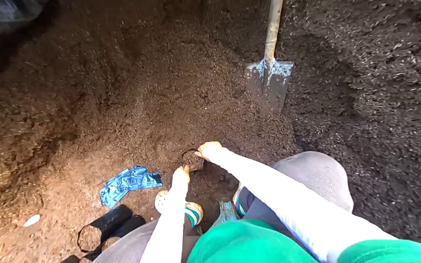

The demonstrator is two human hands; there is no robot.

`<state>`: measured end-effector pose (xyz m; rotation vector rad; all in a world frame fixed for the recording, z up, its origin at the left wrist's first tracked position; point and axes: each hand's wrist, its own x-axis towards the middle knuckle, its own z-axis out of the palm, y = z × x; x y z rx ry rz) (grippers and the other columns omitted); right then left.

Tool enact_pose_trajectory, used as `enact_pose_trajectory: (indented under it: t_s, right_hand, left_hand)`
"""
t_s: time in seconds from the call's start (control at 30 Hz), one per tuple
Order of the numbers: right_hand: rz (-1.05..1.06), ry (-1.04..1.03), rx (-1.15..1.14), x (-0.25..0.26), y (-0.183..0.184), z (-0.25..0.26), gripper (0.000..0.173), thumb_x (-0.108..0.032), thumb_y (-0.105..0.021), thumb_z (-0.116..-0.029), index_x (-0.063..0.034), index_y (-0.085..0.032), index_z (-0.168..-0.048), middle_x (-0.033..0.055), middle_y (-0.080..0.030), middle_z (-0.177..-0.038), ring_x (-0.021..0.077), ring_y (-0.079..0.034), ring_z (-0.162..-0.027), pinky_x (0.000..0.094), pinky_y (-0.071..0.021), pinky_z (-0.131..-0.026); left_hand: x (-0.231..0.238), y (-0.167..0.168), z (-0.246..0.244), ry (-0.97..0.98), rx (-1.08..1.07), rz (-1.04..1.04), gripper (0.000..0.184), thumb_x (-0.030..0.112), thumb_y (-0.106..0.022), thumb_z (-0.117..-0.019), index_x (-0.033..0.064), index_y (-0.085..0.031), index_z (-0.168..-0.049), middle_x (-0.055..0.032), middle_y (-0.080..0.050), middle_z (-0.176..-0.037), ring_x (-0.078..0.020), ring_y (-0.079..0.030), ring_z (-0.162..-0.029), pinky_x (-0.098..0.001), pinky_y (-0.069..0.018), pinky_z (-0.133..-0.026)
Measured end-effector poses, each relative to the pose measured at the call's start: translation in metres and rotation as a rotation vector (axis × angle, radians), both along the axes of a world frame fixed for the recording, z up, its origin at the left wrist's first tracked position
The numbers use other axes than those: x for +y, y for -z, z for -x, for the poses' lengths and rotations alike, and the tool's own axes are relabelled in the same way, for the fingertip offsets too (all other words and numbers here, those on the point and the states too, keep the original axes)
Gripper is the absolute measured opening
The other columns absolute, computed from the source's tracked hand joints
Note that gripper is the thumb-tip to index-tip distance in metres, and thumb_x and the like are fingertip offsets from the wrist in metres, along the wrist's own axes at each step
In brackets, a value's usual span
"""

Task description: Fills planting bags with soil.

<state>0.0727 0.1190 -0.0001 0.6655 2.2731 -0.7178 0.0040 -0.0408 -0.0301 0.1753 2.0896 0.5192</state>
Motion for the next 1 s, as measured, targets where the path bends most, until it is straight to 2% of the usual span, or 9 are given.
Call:
enact_pose_trajectory:
  t_s: [0.1,0.17,0.37,0.47,0.53,0.6,0.8,0.9,1.0]
  right_hand:
    - [0.132,0.114,-0.009,0.019,0.012,0.008,0.085,-0.068,-0.057,-0.0948,-0.0059,-0.045,-0.152,0.0245,-0.056,-0.145,0.0413,-0.051,-0.137,0.0657,-0.0385,-0.111]
    - [0.235,0.123,0.006,0.021,0.023,0.019,0.094,-0.060,-0.069,-0.0914,-0.0090,-0.030,-0.160,0.0249,-0.047,-0.153,0.0407,-0.045,-0.143,0.0629,-0.0341,-0.116]
    - [0.090,-0.294,-0.050,0.007,0.021,0.047,0.057,-0.032,-0.064,-0.1018,-0.0158,-0.048,-0.154,0.0177,-0.054,-0.150,0.0385,-0.048,-0.141,0.0656,-0.0379,-0.112]
    - [0.155,-0.364,0.057,0.021,0.027,0.048,0.053,-0.030,-0.068,-0.0986,-0.0074,-0.056,-0.145,0.0228,-0.059,-0.141,0.0418,-0.054,-0.133,0.0664,-0.0413,-0.107]
    - [0.310,-0.181,0.065,0.046,0.006,0.050,0.063,-0.035,-0.067,-0.1000,-0.0022,-0.048,-0.150,0.0253,-0.055,-0.144,0.0403,-0.051,-0.135,0.0590,-0.0371,-0.112]
    - [0.374,0.103,0.116,0.089,0.002,0.061,0.071,-0.039,-0.066,-0.1002,-0.0059,-0.039,-0.157,0.0228,-0.048,-0.153,0.0378,-0.045,-0.143,0.0555,-0.0329,-0.117]
    - [-0.037,0.386,0.331,0.203,0.105,0.048,0.078,-0.059,-0.072,-0.0890,-0.0339,-0.043,-0.157,0.0064,-0.016,-0.172,0.0458,-0.009,-0.156,0.0816,-0.0168,-0.111]
    - [-0.057,0.417,0.319,0.169,0.142,0.022,0.083,-0.048,-0.087,-0.0780,-0.0363,-0.050,-0.151,0.0126,-0.023,-0.169,0.0509,-0.016,-0.153,0.0809,-0.0269,-0.106]
    - [0.009,0.495,0.292,0.142,0.152,0.005,0.072,-0.025,-0.087,-0.0807,-0.0312,-0.057,-0.146,0.0185,-0.029,-0.166,0.0548,-0.027,-0.146,0.0769,-0.0354,-0.103]
  left_hand:
    - [-0.002,0.005,-0.004,-0.072,-0.058,-0.050,0.045,0.030,-0.039,-0.1134,-0.0023,-0.053,-0.141,-0.0257,-0.057,-0.141,-0.0346,-0.060,-0.128,-0.0500,-0.0511,-0.105]
    - [0.000,0.004,-0.006,-0.096,-0.070,-0.090,0.043,0.027,-0.040,-0.1134,-0.0037,-0.052,-0.140,-0.0257,-0.057,-0.140,-0.0330,-0.062,-0.126,-0.0477,-0.0525,-0.104]
    - [0.003,0.000,-0.006,0.178,0.144,0.046,0.038,0.025,-0.041,-0.1119,-0.0018,-0.063,-0.127,-0.0232,-0.067,-0.123,-0.0334,-0.066,-0.118,-0.0512,-0.0502,-0.104]
    - [0.001,0.005,-0.011,-0.003,0.109,-0.014,0.039,0.026,-0.047,-0.1105,-0.0057,-0.060,-0.129,-0.0263,-0.066,-0.124,-0.0333,-0.069,-0.113,-0.0485,-0.0549,-0.099]
    - [0.001,0.003,-0.021,-0.391,-0.113,-0.153,0.055,0.032,-0.047,-0.1113,-0.0075,-0.034,-0.148,-0.0328,-0.055,-0.137,-0.0372,-0.068,-0.111,-0.0462,-0.0593,-0.090]
    - [0.004,-0.001,-0.032,-0.689,-0.347,-0.209,0.069,0.044,-0.047,-0.1089,0.0066,-0.019,-0.160,-0.0319,-0.050,-0.145,-0.0411,-0.065,-0.116,-0.0490,-0.0582,-0.090]
    - [0.041,0.001,-0.056,-0.989,-0.362,-0.345,0.042,0.019,-0.043,-0.1115,-0.0005,-0.036,-0.148,-0.0255,-0.063,-0.129,-0.0277,-0.073,-0.103,-0.0328,-0.0619,-0.083]
    - [0.054,-0.005,-0.064,-1.032,-0.270,-0.278,0.035,0.013,-0.043,-0.1112,-0.0005,-0.037,-0.142,-0.0197,-0.065,-0.115,-0.0156,-0.072,-0.084,-0.0232,-0.0591,-0.069]
    - [0.058,-0.010,-0.062,-0.990,-0.260,-0.186,0.021,0.017,-0.043,-0.1115,0.0013,-0.045,-0.125,-0.0092,-0.063,-0.088,-0.0053,-0.060,-0.058,-0.0168,-0.0502,-0.049]
